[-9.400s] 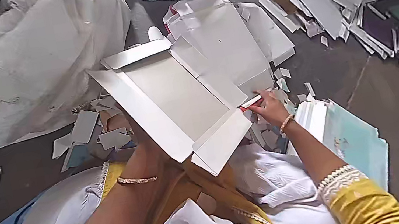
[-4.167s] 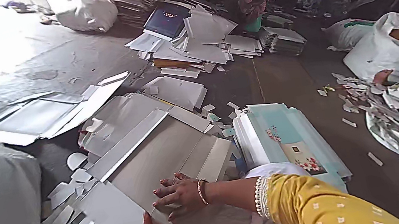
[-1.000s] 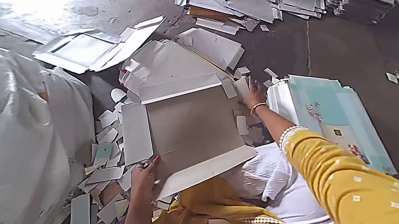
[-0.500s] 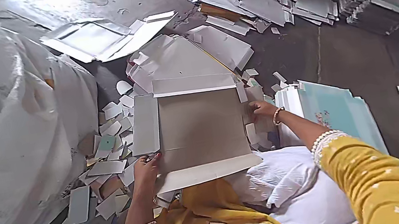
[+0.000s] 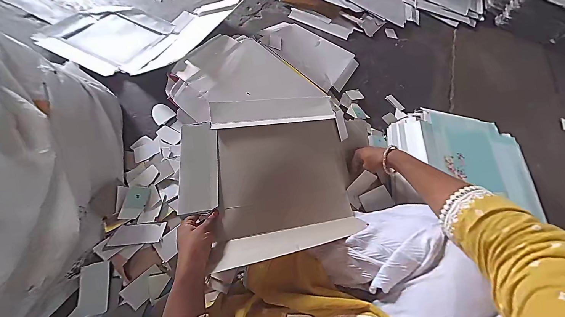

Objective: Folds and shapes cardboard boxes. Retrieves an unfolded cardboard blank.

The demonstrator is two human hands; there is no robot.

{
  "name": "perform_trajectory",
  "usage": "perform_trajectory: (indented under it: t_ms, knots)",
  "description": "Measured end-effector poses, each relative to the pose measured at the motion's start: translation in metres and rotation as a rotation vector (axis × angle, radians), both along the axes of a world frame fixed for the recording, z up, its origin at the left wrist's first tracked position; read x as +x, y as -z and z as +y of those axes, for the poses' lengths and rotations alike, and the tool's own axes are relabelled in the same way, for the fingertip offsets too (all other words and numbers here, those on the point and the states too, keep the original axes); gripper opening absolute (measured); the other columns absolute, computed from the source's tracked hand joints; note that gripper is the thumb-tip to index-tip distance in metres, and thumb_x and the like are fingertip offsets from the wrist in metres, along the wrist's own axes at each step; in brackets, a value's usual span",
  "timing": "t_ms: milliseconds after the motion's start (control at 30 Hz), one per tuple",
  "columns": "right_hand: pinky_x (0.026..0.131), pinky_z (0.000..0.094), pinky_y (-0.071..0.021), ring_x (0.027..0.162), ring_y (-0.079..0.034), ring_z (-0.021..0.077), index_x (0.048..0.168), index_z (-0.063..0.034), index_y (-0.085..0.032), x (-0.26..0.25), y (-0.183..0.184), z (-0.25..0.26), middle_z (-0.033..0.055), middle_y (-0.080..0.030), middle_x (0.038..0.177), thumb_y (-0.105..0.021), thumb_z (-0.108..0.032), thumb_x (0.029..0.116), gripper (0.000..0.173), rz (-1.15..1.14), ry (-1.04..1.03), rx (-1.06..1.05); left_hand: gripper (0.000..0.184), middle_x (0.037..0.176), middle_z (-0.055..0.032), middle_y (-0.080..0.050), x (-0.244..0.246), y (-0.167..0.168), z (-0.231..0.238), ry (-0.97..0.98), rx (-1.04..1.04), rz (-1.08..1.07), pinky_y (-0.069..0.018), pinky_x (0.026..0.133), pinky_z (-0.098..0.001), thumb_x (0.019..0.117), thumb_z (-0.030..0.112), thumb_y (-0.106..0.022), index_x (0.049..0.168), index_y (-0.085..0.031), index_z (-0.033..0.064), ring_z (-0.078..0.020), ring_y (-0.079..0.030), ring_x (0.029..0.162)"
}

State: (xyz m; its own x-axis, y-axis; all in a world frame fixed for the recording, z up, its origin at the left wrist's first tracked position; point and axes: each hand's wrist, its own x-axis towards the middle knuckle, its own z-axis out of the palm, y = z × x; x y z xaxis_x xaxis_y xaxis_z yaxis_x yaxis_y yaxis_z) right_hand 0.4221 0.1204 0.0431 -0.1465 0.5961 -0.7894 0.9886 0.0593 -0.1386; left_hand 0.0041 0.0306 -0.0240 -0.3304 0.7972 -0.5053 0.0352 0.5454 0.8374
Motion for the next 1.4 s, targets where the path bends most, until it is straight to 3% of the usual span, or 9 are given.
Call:
perform_trajectory:
  t_ms: [300,533,700,800,900,1067,1167,1233,1400]
  knots:
    - [0.101,0.0519,-0.0437,0.108,-0.063,0.0305,0.114,0.0084,-0.069,-0.001,-0.005,-0.006,0.024,-0.068,0.114,-0.061,-0.03,0.103,0.041,0.286,0.077,-0.131,0.02,0.1,-0.0111,-0.066,0.003,0.0,0.0,-0.015,0.018,-0.008,-0.0525,0.077,-0.0273,0.0973,0.003,-0.066,0.113,-0.06,-0.0077,-0.0074,-0.062,0.083]
    - [0.098,0.0553,-0.047,0.109,-0.066,0.0365,0.121,0.0009,-0.071,-0.034,-0.002,-0.017,0.0227,-0.07,0.116,-0.069,-0.013,0.0979,0.027,-0.028,-0.232,-0.342,0.022,0.104,-0.0127,-0.067,0.004,0.0,0.0,-0.018,0.034,-0.024,-0.0535,0.08,-0.0273,0.0965,0.002,-0.066,0.115,-0.06,-0.0085,-0.0083,-0.064,0.086]
    - [0.099,0.0604,-0.0456,0.105,-0.067,0.0413,0.11,0.0085,-0.071,-0.01,-0.018,0.011,0.0279,-0.07,0.107,-0.062,-0.03,0.1033,0.041,0.072,0.085,0.166,0.029,0.109,-0.0157,-0.064,0.006,0.002,0.002,-0.053,0.021,-0.041,-0.0532,0.083,-0.0302,0.0964,0.002,-0.066,0.121,-0.056,-0.0091,-0.0117,-0.064,0.091]
    - [0.108,0.0545,-0.0439,0.12,-0.063,0.0378,0.119,0.0029,-0.071,0.004,0.003,0.015,0.0249,-0.069,0.122,-0.065,-0.021,0.101,0.031,0.263,0.312,0.641,0.087,0.143,-0.0259,-0.05,0.008,0.006,0.002,-0.113,0.06,-0.039,-0.0531,0.097,-0.0383,0.0898,0.004,-0.075,0.158,-0.021,-0.0007,-0.0241,-0.063,0.115]
    - [0.118,0.0519,-0.0361,0.143,-0.046,0.0386,0.143,-0.0012,-0.058,0.013,0.035,0.016,0.0231,-0.05,0.152,-0.076,-0.012,0.0898,0.057,0.38,0.261,0.878,0.127,0.136,-0.0278,-0.054,0.007,0.01,0.001,-0.14,0.131,0.259,-0.0522,0.088,-0.0485,0.0791,0.015,-0.087,0.163,0.008,0.0087,-0.0324,-0.064,0.104]
    - [0.122,0.0489,-0.033,0.151,-0.035,0.0384,0.157,-0.0024,-0.038,0.01,0.051,0.029,0.0229,-0.032,0.164,-0.071,-0.004,0.0896,0.075,0.298,0.157,0.926,0.094,0.159,-0.034,-0.031,0.005,0.015,0.0,0.145,0.402,0.689,-0.0314,0.113,-0.0675,0.0859,0.016,-0.075,0.162,-0.021,0.0019,-0.0529,-0.036,0.144]
    - [0.103,0.0576,-0.0493,0.122,-0.064,0.044,0.162,-0.0122,-0.03,0.005,0.047,0.031,0.0253,-0.058,0.143,-0.055,-0.003,0.0998,0.068,0.135,0.201,0.842,0.061,0.153,-0.0281,-0.045,0.011,0.015,0.001,0.346,0.408,0.766,-0.04,0.108,-0.0654,0.0987,0.014,-0.057,0.157,-0.039,0.0077,-0.0485,-0.048,0.137]
    - [0.091,0.0639,-0.0516,0.104,-0.069,0.0496,0.159,-0.0162,-0.039,0.006,0.046,0.034,0.0288,-0.069,0.119,-0.045,-0.002,0.1033,0.058,0.143,0.329,0.869,0.053,0.149,-0.0275,-0.049,0.016,0.015,0.001,0.396,0.386,0.771,-0.0448,0.102,-0.065,0.1033,0.013,-0.048,0.156,-0.042,0.0096,-0.0483,-0.054,0.131]
    - [0.102,0.0611,-0.0451,0.117,-0.064,0.0429,0.129,0.0002,-0.066,0.017,0.031,0.04,0.0261,-0.068,0.123,-0.047,-0.002,0.1034,0.032,0.273,0.677,0.944,0.051,0.149,-0.0281,-0.049,0.022,0.012,0.0,0.416,0.331,0.753,-0.0447,0.101,-0.0658,0.1056,0.017,-0.049,0.156,-0.042,0.01,-0.0491,-0.053,0.131]
